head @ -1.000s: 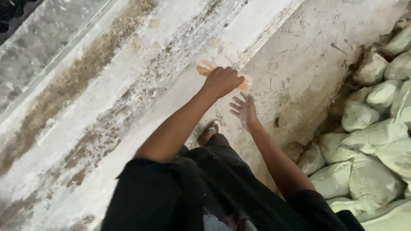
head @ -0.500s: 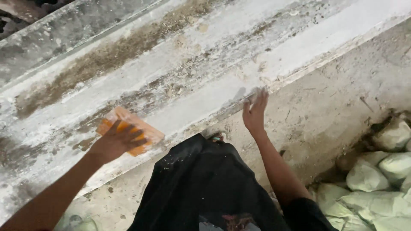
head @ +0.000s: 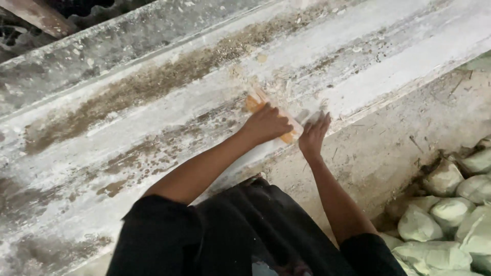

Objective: Cleaning and preparing a molding surface using a sponge and scraper in a gypsum workshop.

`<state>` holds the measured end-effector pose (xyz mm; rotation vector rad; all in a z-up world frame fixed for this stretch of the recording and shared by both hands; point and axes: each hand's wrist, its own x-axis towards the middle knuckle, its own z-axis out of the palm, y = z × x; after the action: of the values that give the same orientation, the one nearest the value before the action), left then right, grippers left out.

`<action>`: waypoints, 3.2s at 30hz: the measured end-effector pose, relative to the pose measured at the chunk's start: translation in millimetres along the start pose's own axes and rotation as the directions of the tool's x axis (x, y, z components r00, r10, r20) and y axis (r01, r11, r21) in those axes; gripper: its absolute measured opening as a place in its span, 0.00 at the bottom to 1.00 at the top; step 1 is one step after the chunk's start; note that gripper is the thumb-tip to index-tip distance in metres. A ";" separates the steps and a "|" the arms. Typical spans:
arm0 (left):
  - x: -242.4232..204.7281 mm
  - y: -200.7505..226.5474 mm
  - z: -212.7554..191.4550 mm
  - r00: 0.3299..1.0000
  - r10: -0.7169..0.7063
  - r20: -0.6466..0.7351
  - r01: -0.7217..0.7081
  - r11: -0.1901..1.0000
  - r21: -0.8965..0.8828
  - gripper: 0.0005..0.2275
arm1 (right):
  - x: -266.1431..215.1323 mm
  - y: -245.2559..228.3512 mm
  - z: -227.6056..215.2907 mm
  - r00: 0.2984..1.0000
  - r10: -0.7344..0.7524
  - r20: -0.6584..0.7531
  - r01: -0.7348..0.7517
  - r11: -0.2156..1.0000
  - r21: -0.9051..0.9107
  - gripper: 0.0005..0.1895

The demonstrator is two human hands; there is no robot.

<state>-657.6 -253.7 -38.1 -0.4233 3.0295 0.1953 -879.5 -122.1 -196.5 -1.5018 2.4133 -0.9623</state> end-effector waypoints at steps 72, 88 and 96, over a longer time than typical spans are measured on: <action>-26.2 68.1 28.4 -0.153 -0.974 0.170 0.174 -0.196 -0.965 0.21 | 275.5 114.9 -96.3 0.826 -0.476 0.303 0.474 0.876 0.084 0.30; 326.8 -58.5 9.0 0.327 -0.936 0.130 0.312 -0.023 -0.950 0.27 | 291.4 174.4 -112.6 0.910 -0.385 0.155 0.338 0.904 0.262 0.31; 64.0 -121.4 -19.3 0.051 -0.997 -0.053 0.191 0.062 -0.980 0.18 | 298.6 164.6 -121.9 0.925 -0.339 0.172 0.356 0.931 -0.083 0.29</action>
<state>-686.4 -389.3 -38.9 -2.9208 2.2050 1.8071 -1203.4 -271.7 -135.1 -2.0150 2.1664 -0.7387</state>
